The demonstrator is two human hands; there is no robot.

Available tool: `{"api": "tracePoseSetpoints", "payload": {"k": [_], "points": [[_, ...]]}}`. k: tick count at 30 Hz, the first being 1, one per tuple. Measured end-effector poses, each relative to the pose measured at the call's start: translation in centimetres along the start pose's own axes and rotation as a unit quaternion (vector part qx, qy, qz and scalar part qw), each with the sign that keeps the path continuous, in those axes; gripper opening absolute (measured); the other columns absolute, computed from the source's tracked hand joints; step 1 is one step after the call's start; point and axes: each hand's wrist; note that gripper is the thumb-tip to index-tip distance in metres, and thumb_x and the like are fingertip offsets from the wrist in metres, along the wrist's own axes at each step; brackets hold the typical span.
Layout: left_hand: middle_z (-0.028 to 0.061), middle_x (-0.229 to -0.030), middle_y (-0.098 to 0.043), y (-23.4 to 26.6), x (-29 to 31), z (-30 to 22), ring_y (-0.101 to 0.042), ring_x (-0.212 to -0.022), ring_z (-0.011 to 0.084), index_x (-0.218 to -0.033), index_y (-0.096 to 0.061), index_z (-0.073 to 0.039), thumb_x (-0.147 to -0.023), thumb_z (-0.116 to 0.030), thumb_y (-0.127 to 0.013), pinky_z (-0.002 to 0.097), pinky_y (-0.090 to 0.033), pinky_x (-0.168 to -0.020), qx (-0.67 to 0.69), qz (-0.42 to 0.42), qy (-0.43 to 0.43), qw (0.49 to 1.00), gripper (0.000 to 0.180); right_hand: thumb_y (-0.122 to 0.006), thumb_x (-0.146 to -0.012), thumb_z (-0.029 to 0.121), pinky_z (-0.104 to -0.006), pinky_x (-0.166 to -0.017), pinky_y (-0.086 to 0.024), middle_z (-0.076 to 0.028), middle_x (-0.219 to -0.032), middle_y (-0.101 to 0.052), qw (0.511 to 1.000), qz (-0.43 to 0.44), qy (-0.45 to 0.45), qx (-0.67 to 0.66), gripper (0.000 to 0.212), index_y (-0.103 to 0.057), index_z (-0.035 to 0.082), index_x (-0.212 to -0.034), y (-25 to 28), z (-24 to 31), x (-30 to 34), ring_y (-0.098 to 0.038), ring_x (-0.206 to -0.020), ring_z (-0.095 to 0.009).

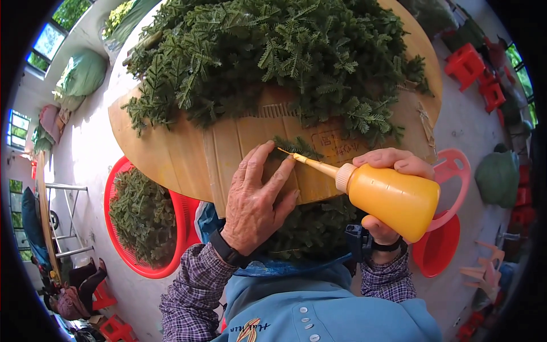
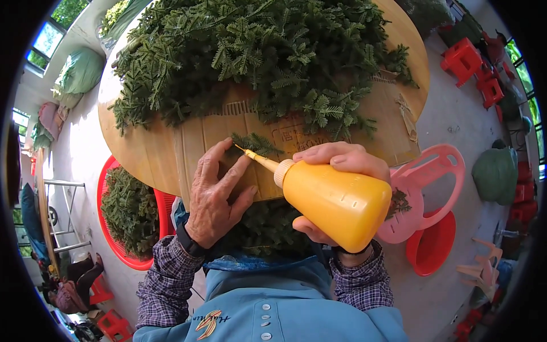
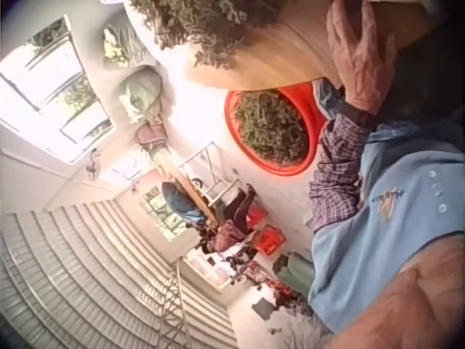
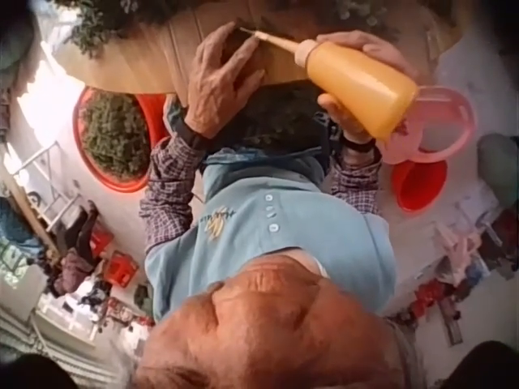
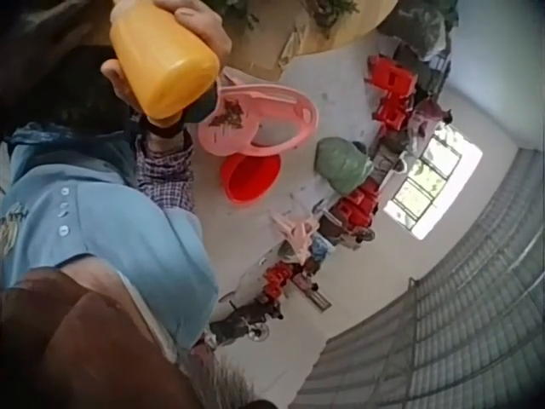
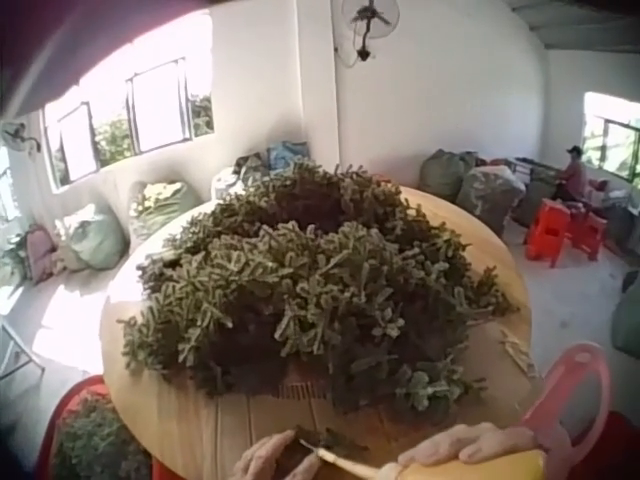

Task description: The person applies glue to small evergreen branches using a squeeze bottle and attaches them one by one to a larger wreath base on a cardboard-covered table.

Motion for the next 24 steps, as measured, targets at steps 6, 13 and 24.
{"api": "tracePoseSetpoints", "payload": {"k": [6,13,24], "points": [[0.0212,-0.143,-0.044,-0.1,0.0,0.1,-0.046,-0.13,0.0413,-0.13,-0.061,-0.008,-0.077,-0.018,-0.075,0.0475,-0.041,-0.109,0.001,0.003,0.005,1.0,0.055,-0.089,-0.074,0.035,-0.0417,-0.087,-0.057,-0.017,-0.113,-0.059,0.999,0.027,-0.006,0.017,0.075,-0.04,0.008,-0.123,-0.3,-0.4,-1.0,-0.064,-0.102,-0.032],[0.0209,-0.144,-0.043,-0.1,0.0,0.0,-0.046,-0.13,0.0407,-0.129,-0.061,-0.007,-0.076,-0.018,-0.075,0.047,-0.042,-0.108,0.011,-0.009,0.012,1.0,0.055,-0.089,-0.074,0.034,-0.0403,-0.087,-0.057,-0.018,-0.114,-0.06,0.999,0.053,0.005,0.013,0.075,-0.04,0.007,-0.123,0.0,-0.3,-1.5,-0.064,-0.103,-0.031],[0.0182,-0.135,-0.047,-0.3,0.2,-0.2,-0.048,-0.129,0.038,-0.129,-0.061,-0.001,-0.075,-0.018,-0.075,0.0454,-0.042,-0.107,0.015,-0.006,0.022,1.0,0.058,-0.09,-0.074,0.034,-0.0391,-0.087,-0.056,-0.017,-0.114,-0.059,0.997,0.082,0.009,0.012,0.076,-0.04,0.006,-0.123,-0.1,-1.1,-2.8,-0.063,-0.103,-0.029]]}}
Point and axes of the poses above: each hand's wrist, its own x-axis away from the middle knuckle, its own y-axis out of the back of the hand, z = x × y
